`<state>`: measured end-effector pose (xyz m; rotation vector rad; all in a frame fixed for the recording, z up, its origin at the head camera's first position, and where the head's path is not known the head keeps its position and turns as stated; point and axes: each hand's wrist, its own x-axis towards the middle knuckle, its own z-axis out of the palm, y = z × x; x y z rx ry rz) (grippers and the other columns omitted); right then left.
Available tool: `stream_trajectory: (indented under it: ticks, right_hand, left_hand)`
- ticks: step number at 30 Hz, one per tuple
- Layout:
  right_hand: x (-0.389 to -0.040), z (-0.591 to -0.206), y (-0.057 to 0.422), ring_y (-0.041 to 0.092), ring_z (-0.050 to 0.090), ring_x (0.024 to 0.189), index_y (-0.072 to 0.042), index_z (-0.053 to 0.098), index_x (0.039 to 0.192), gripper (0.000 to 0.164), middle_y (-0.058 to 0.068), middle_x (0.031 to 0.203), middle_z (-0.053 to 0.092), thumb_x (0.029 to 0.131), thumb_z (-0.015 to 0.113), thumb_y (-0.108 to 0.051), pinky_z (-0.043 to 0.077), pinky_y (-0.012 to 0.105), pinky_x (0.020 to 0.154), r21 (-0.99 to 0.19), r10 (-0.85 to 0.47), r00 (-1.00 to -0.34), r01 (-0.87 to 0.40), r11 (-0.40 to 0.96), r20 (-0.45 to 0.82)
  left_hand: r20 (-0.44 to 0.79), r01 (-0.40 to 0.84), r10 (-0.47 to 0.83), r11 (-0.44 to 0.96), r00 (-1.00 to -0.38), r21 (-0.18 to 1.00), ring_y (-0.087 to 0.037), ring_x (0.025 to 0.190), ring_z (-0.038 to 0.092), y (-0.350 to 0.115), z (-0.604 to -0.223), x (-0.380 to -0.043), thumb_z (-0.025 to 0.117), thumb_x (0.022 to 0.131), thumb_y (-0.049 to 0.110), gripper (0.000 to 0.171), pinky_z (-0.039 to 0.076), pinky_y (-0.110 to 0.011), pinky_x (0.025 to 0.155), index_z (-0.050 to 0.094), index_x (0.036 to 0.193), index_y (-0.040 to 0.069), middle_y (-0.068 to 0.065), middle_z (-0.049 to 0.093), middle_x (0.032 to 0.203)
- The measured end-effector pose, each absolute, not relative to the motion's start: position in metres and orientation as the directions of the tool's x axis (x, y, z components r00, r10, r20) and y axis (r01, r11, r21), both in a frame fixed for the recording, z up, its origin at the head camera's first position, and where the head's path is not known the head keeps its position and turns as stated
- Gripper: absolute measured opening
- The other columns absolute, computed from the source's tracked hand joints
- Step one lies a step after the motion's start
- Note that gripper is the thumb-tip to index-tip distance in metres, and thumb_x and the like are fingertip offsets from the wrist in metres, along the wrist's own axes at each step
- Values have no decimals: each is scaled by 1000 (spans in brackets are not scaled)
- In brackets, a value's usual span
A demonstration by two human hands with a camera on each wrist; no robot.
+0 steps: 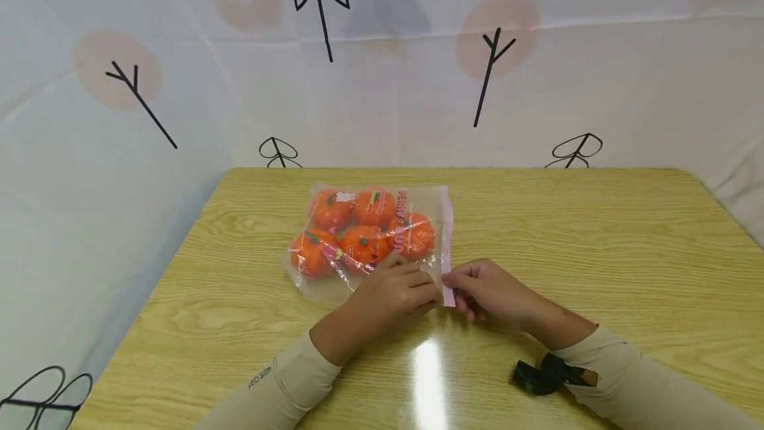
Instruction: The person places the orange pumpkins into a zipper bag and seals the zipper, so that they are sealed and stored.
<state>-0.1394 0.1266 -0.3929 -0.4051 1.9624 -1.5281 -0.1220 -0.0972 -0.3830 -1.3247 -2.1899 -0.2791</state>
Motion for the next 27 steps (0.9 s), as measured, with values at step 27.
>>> stream_trajectory:
  ticks: [27]
  right_hand:
    - [-149,-396,131,7,49,50,-6,57,74,38,-3,61,54,103,50,-29,37,22,45,-943,-517,-803,156,295,-295]
  left_hand:
    - [492,901,770,428,-406,72,-5,73,53,-96,-381,-115,74,90,23,3,46,-23,74,72,88,21,9,61,79]
